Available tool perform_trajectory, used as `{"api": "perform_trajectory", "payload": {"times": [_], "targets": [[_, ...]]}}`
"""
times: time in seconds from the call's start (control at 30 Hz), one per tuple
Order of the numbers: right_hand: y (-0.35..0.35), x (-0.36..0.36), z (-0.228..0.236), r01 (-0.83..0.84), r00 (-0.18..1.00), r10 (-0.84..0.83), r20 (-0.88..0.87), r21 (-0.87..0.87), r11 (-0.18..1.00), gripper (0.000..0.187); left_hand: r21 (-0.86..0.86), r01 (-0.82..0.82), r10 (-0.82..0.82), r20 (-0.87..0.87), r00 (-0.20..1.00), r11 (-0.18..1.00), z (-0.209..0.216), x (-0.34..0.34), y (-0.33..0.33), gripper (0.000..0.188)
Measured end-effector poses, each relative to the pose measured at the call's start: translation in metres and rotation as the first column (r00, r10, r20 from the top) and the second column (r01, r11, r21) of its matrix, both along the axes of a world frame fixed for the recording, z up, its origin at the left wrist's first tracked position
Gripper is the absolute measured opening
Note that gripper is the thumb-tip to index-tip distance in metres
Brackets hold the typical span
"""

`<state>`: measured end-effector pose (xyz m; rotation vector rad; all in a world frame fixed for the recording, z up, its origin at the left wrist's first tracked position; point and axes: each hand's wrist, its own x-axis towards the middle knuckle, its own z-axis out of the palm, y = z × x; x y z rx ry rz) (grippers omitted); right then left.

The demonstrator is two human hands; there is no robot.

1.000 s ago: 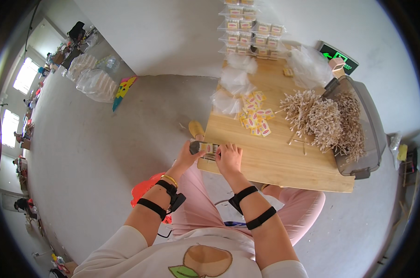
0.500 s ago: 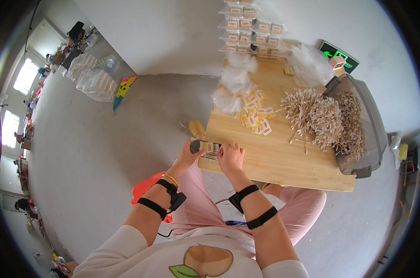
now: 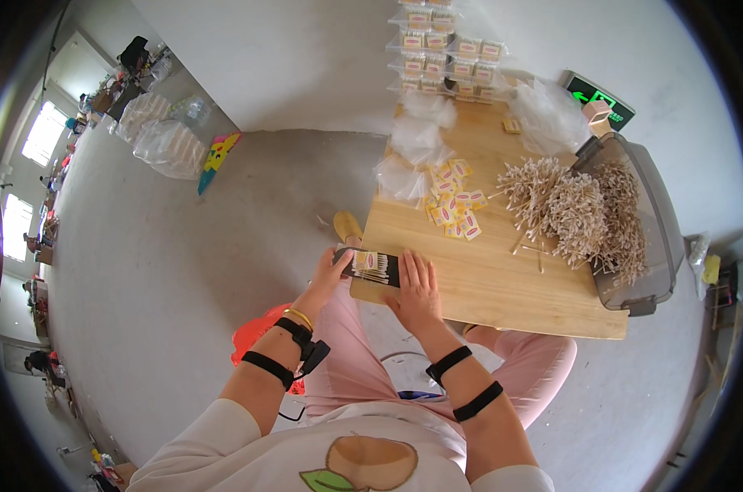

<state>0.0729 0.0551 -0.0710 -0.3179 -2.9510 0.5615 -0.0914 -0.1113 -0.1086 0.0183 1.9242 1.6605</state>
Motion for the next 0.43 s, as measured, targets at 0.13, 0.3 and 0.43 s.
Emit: {"api": "perform_trajectory", "payload": {"times": [0.13, 0.3, 0.43], "targets": [[-0.019, -0.008, -0.003, 0.026, 0.983, -0.051, 0.177, 0.138, 0.990, 0.099, 0.004, 0.053, -0.053, 0.004, 0.999, 0.999, -0.002, -0.002, 0.002, 0.052], [-0.049, -0.037, -0.002, 0.028, 0.975, -0.063, 0.211, 0.164, 0.986, 0.100, -0.010, 0.188, -0.187, -0.143, 0.972, 0.982, -0.020, -0.006, -0.001, 0.039], [-0.060, -0.046, 0.000, 0.039, 0.964, -0.092, 0.250, 0.207, 0.978, 0.101, -0.119, 0.162, -0.181, -0.173, 0.968, 0.980, -0.030, -0.007, -0.002, 0.038]]}}
